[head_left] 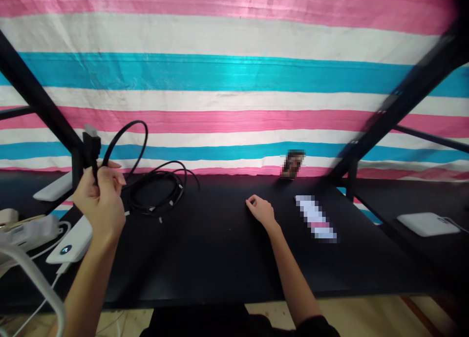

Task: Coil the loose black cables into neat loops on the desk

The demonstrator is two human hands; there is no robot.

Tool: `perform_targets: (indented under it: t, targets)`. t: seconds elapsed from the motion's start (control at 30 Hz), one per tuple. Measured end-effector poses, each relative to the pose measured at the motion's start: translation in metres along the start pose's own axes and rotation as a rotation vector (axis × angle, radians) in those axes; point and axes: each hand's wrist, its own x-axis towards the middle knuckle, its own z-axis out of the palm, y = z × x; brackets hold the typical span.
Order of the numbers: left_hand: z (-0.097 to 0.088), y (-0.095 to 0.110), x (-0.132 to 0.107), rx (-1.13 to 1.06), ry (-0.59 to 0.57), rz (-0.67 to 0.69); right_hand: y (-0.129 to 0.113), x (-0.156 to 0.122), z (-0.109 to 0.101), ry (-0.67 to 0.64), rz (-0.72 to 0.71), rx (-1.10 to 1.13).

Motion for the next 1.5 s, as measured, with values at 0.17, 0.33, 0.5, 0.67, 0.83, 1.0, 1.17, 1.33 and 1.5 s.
perform_targets:
  t: [0.17, 0.33, 0.5, 0.67, 0.83, 1.0, 1.17, 1.33, 1.5]
  targets:
    - [0.019, 0.013, -0.038, -0.071, -0.167, -0.183, -0.010, -0.006, -0.009, -0.178, 0.037, 0.312]
    - [0.032, 0.009, -0.076, -0.086, -0.279, -0.312, -0.035, -0.052, -0.029, -0.747, -0.033, 1.099]
    - [0.035, 0.003, -0.081, -0.090, -0.280, -0.354, -0.059, -0.115, -0.040, -0.778, -0.108, 1.492]
    - [0.025, -0.001, -0.062, -0.138, -0.182, -0.366, -0.050, -0.136, -0.046, -0.587, -0.099, 1.453]
    - [-0.002, -0.016, -0.045, -0.076, -0.173, -0.420, -0.024, -0.135, -0.070, -0.449, 0.009, 1.419]
    - [-0.030, -0.037, -0.035, 0.010, -0.142, -0.443, -0.004, -0.143, -0.109, -0.265, -0.005, 1.208]
    - [-0.044, -0.044, -0.029, 0.092, -0.135, -0.506, 0.025, -0.152, -0.142, -0.009, -0.022, 0.963]
    - [-0.050, -0.044, -0.027, 0.148, -0.121, -0.505, 0.056, -0.156, -0.161, 0.258, 0.057, 0.765]
    - [-0.057, -0.048, -0.028, 0.210, -0.140, -0.470, 0.073, -0.163, -0.168, 0.378, 0.170, 0.630]
